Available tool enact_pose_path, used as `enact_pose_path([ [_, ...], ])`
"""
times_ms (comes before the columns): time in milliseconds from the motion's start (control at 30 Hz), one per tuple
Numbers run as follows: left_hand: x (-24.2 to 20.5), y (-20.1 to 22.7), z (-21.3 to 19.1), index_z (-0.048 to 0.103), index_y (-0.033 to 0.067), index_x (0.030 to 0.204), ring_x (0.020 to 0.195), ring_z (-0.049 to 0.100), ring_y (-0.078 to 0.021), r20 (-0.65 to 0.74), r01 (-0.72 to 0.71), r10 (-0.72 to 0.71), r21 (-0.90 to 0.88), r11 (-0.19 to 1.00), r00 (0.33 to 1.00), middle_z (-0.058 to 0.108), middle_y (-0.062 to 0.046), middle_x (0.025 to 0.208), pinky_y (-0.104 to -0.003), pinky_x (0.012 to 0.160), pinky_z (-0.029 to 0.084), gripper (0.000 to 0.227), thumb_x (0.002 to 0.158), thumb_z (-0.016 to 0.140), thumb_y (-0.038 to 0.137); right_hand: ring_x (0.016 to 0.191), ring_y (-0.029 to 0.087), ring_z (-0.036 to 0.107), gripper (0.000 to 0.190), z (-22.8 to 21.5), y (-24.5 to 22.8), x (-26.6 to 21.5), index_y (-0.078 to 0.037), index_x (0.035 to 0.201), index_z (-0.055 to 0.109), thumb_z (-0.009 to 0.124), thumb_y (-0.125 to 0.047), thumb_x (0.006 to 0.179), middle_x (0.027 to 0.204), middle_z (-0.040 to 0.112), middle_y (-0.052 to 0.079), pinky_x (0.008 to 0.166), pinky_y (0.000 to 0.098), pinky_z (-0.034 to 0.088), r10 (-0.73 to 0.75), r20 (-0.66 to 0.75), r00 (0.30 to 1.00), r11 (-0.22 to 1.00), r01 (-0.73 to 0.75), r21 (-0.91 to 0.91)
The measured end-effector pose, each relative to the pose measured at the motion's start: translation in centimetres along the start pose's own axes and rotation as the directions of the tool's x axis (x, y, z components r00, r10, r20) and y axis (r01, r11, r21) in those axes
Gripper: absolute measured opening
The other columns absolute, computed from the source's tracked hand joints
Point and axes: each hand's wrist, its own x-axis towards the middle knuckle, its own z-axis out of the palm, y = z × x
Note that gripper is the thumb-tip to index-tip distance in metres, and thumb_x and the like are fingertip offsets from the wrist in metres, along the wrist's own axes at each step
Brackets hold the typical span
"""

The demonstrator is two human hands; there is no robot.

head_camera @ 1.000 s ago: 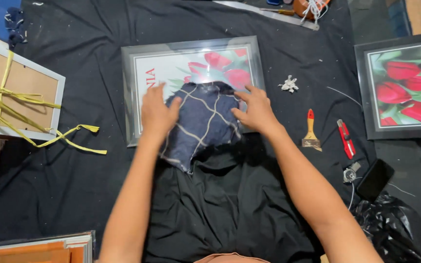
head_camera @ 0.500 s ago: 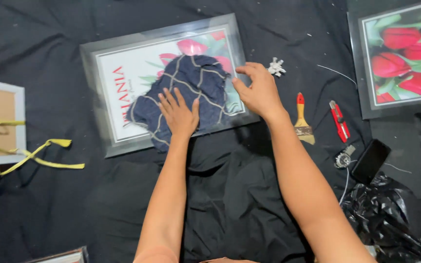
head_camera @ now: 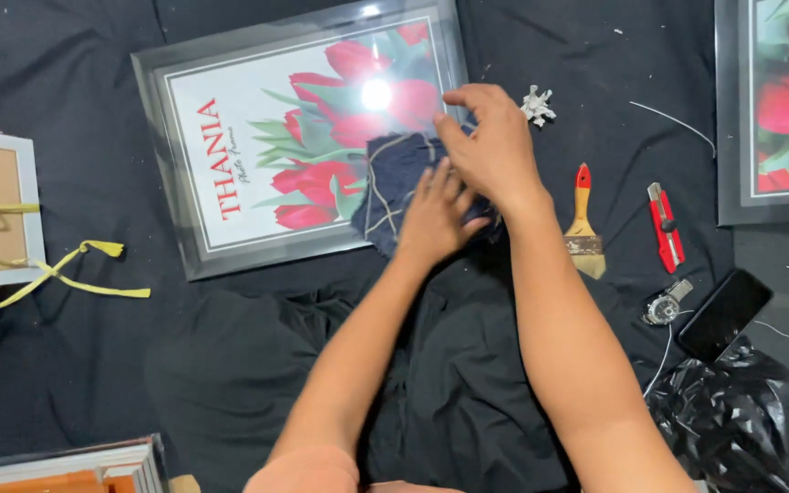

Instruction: The person wipes the front and back surfaces of a framed picture with a cloth. They handle the frame, turn it over, and continue wiping both sides before placing it back on the table.

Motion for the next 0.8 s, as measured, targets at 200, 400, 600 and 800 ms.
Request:
enact_pose_path([
  [200,-9.0,-9.4,-8.8,0.042,0.0188,0.157,0.13,0.057,-0.0413,0.091,0.065,-0.085,0.207,0.976,0.992,0.041,-0.018,0.162,-0.054,0.095,0.048,0.092,0.089,0.054,0.08,0.066,0.024,0.065,0.041,0.3,0.2,0.3,-0.009,0.122,0.073,0.061,-0.037,0.096,0.125,0.067,0.012,0.083,0.0434,0.049,0.015,0.008,1.0,1.0,-0.015,-0.022],
  [400,-14.5,-15.7,-15.4,-0.009,0.0196,0.166,0.156,-0.005,-0.0534,0.307,0.902,-0.916,0.263,0.343,0.259,-0.02,-0.017,0.171,-0.062,0.123,-0.006,0.111,0.085,0.026,0.086,0.069,0.023,0.064,0.048,-1.7,-2.4,-1.0,-0.008,0.129,0.07,0.057,-0.041,0.097,0.129,0.066,0.011,0.081,0.0436,0.049,0.028,0.073,0.997,0.999,-0.03,0.028],
  [600,-13.6,-15.4,-4.2,0.033,-0.0043,0.158,0.146,-0.007,-0.0656,-0.125,0.913,-0.926,0.256,0.318,0.357,0.002,-0.043,0.162,-0.076,0.114,-0.003,0.099,0.096,0.032,0.073,0.06,0.019,0.056,0.039,-2.7,-1.2,-1.1,-0.011,0.12,0.074,0.06,-0.038,0.095,0.101,0.067,0.006,0.072,0.0386,0.047,-0.04,-0.051,0.998,0.997,0.043,0.064],
  [800,-2.5,-1.1,-2.6,0.049,-0.0008,0.146,0.151,0.013,-0.0574,-0.002,0.562,-0.569,0.161,0.811,0.822,0.028,-0.04,0.159,-0.068,0.122,0.008,0.083,0.093,0.05,0.064,0.068,0.018,0.058,0.037,-3.0,-0.8,-0.6,-0.013,0.118,0.075,0.06,-0.037,0.094,0.097,0.067,0.002,0.068,0.0345,0.049,0.014,-0.095,0.995,0.997,-0.006,0.082],
])
